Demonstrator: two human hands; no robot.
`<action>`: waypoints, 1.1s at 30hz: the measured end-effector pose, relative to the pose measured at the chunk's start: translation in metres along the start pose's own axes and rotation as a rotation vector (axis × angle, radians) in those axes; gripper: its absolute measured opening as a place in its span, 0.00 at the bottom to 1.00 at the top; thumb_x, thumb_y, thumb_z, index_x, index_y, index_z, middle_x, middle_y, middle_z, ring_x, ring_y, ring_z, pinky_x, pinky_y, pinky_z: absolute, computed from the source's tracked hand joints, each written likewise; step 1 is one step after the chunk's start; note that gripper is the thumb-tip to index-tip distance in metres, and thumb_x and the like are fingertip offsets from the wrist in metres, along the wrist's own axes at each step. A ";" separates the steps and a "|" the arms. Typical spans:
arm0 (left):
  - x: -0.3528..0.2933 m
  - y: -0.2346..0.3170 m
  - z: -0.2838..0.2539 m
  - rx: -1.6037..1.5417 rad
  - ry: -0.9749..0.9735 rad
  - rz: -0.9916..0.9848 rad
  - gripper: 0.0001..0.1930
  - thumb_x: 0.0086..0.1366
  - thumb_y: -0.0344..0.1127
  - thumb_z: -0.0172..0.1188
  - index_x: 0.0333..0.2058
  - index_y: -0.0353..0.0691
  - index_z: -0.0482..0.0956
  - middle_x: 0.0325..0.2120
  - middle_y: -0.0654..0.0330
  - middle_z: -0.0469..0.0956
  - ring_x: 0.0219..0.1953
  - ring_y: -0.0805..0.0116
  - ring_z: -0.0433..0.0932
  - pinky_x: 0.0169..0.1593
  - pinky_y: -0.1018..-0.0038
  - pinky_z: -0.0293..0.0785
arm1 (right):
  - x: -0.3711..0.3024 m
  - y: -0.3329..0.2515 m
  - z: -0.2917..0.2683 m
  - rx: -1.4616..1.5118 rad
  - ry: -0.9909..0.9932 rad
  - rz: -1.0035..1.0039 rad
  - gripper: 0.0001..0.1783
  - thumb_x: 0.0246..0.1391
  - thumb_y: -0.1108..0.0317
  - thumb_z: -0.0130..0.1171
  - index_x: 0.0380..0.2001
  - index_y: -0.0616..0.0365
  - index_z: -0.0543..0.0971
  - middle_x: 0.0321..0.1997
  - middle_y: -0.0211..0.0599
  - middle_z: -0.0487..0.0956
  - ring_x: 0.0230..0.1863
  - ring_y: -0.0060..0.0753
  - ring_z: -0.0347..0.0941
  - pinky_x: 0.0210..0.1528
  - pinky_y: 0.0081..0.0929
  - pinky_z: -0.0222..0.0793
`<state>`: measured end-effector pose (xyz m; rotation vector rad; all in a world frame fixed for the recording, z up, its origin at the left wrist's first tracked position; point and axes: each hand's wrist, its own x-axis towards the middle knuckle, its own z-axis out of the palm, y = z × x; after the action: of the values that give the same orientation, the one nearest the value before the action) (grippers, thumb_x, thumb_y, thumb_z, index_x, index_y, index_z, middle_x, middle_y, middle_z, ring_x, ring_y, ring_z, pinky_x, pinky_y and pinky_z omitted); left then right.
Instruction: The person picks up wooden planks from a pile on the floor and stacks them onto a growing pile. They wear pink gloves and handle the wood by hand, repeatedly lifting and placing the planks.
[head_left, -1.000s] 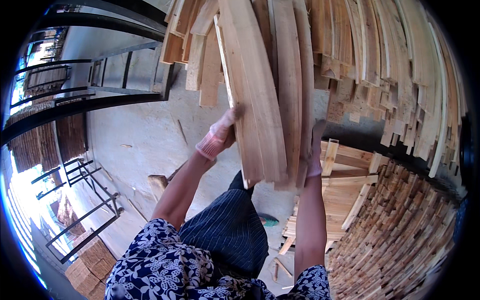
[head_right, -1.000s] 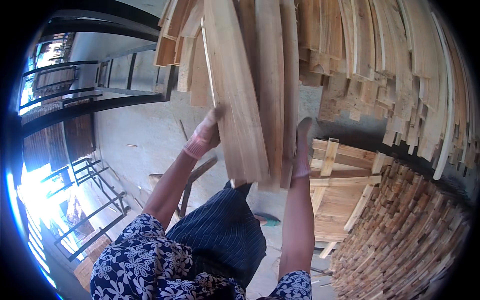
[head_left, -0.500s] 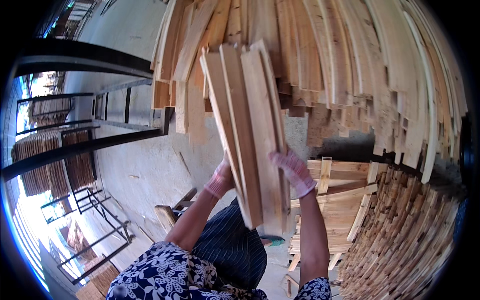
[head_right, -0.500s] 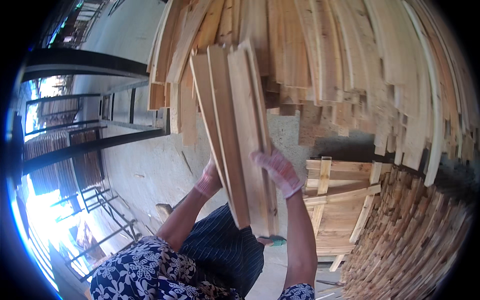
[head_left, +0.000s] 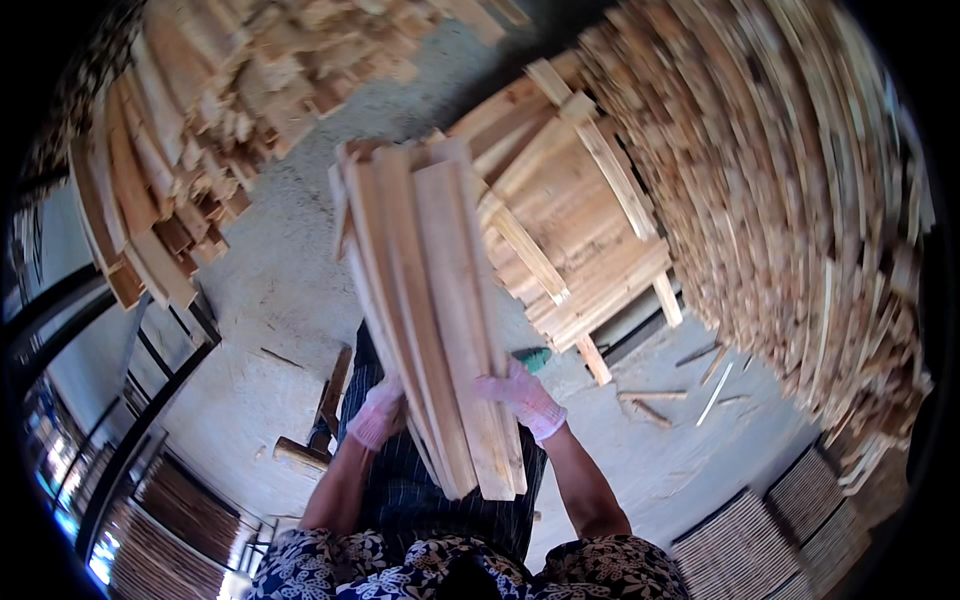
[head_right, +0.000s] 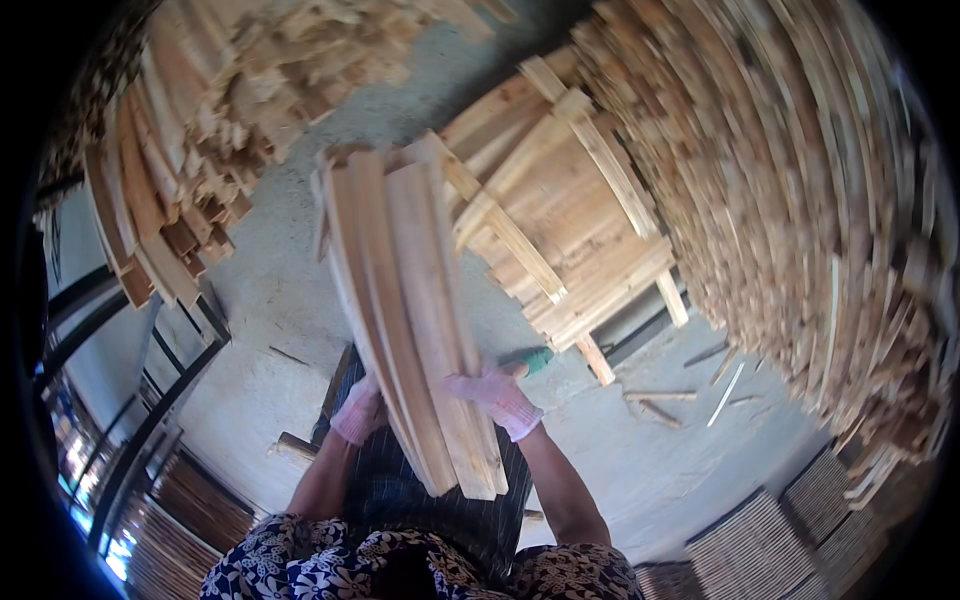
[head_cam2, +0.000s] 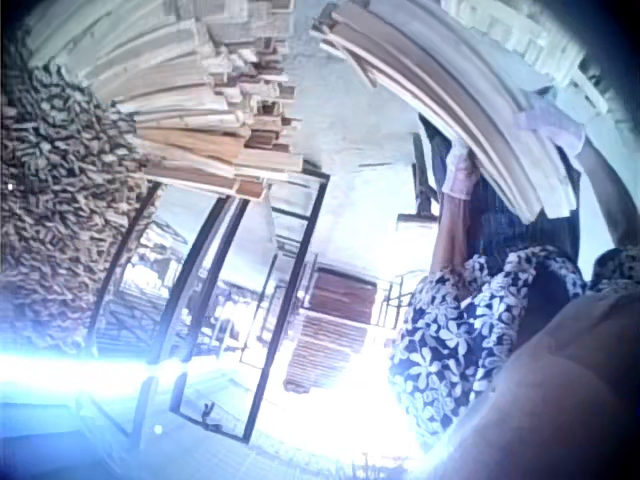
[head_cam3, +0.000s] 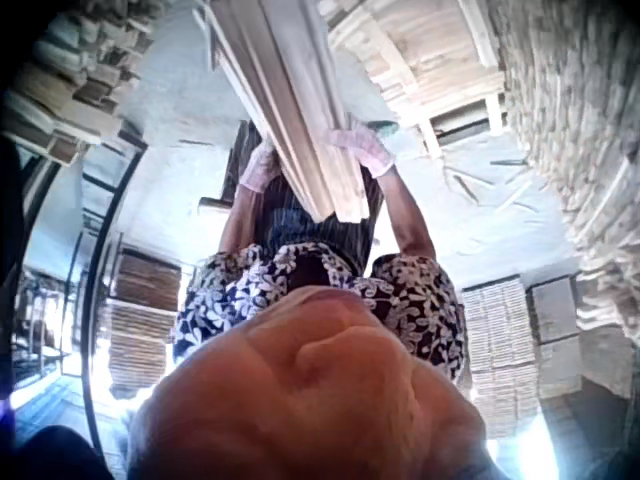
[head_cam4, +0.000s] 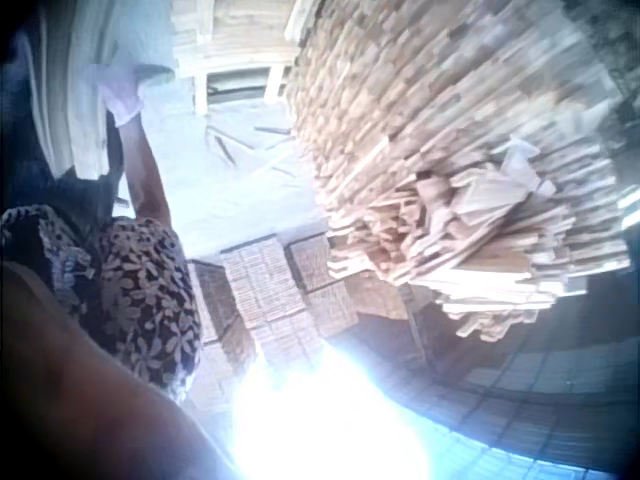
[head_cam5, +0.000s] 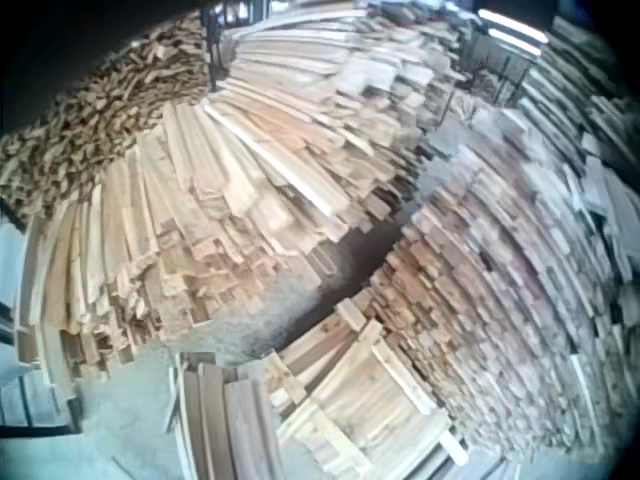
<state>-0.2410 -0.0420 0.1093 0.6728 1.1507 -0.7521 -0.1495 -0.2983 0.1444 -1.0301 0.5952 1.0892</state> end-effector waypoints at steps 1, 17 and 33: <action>0.014 0.003 0.011 0.087 -0.024 -0.014 0.30 0.66 0.51 0.62 0.58 0.37 0.70 0.52 0.57 0.77 0.51 0.66 0.79 0.53 0.64 0.79 | -0.008 0.017 -0.012 0.078 0.061 0.054 0.42 0.48 0.61 0.70 0.64 0.61 0.65 0.54 0.36 0.76 0.57 0.30 0.70 0.61 0.27 0.66; 0.330 0.017 0.292 1.991 0.304 0.575 0.71 0.46 0.71 0.67 0.71 0.41 0.27 0.71 0.39 0.42 0.72 0.45 0.50 0.72 0.64 0.48 | 0.194 0.057 -0.242 0.350 1.019 -0.317 0.54 0.52 0.61 0.64 0.73 0.57 0.43 0.59 0.50 0.75 0.57 0.41 0.73 0.58 0.30 0.67; 0.369 0.026 0.256 1.851 0.311 1.150 0.63 0.43 0.44 0.76 0.69 0.31 0.40 0.65 0.40 0.56 0.67 0.46 0.59 0.68 0.62 0.59 | 0.042 0.238 -0.339 0.666 0.910 -0.668 0.42 0.56 0.72 0.61 0.71 0.56 0.55 0.60 0.41 0.72 0.57 0.32 0.71 0.56 0.30 0.73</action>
<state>0.0022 -0.2944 -0.1723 2.7073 -0.1972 -0.4789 -0.3245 -0.5607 -0.1268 -0.9696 1.1268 -0.2336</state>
